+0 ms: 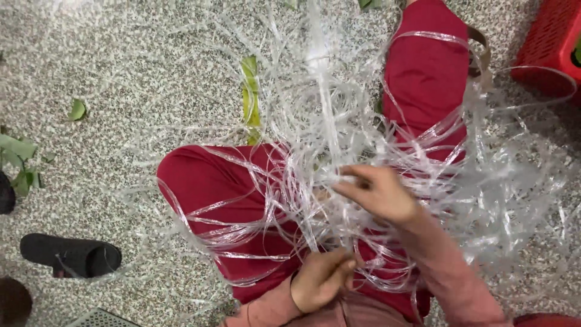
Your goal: Cutting long strands of clear plastic string into smaller pieces using a small hand tool while sitting on the floor.
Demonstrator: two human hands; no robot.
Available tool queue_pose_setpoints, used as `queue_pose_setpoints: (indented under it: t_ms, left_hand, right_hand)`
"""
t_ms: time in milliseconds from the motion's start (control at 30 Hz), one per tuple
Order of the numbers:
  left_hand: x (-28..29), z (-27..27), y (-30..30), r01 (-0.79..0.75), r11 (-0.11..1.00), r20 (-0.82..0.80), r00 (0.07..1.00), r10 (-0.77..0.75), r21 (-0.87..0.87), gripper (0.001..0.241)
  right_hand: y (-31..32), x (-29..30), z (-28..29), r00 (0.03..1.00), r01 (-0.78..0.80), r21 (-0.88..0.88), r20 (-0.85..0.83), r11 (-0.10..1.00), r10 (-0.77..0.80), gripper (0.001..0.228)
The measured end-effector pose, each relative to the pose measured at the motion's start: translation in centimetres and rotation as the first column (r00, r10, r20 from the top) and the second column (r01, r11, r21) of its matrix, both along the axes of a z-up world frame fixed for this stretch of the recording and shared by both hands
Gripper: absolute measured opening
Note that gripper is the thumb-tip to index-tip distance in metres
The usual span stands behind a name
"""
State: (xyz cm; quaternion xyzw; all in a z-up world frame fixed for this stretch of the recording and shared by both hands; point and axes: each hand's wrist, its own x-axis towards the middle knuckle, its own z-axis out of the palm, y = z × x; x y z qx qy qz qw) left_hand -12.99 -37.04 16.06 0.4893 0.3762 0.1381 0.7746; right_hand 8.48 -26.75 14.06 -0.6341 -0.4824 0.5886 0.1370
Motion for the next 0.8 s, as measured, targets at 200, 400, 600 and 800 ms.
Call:
queue_pose_setpoints:
  t_ms: [200, 400, 600, 800]
  left_hand:
    - [-2.5, 3.2, 5.5, 0.11, 0.944, -0.437, 0.899, 0.039, 0.31, 0.024]
    - [-1.0, -6.2, 19.3, -0.511, 0.791, -0.015, 0.837, 0.547, 0.338, 0.036]
    - [2.4, -16.5, 24.7, -0.458, 0.686, 0.251, 0.697, 0.672, -0.566, 0.048]
    - [1.6, -17.4, 21.6, -0.564, 0.546, 0.224, 0.539, 0.812, -0.62, 0.03]
  right_hand:
    - [-3.5, -2.7, -4.5, 0.969, 0.16, 0.338, -0.234, 0.928, -0.082, 0.021]
    - [-7.8, -4.3, 0.0, 0.994, 0.038, 0.291, -0.109, 0.956, -0.006, 0.025]
    - [-10.3, -5.4, 1.0, 0.995, -0.011, 0.345, -0.089, 0.939, 0.044, 0.005]
    - [-11.9, -5.3, 0.9, 0.994, -0.103, 0.216, 0.046, 0.971, 0.095, 0.014]
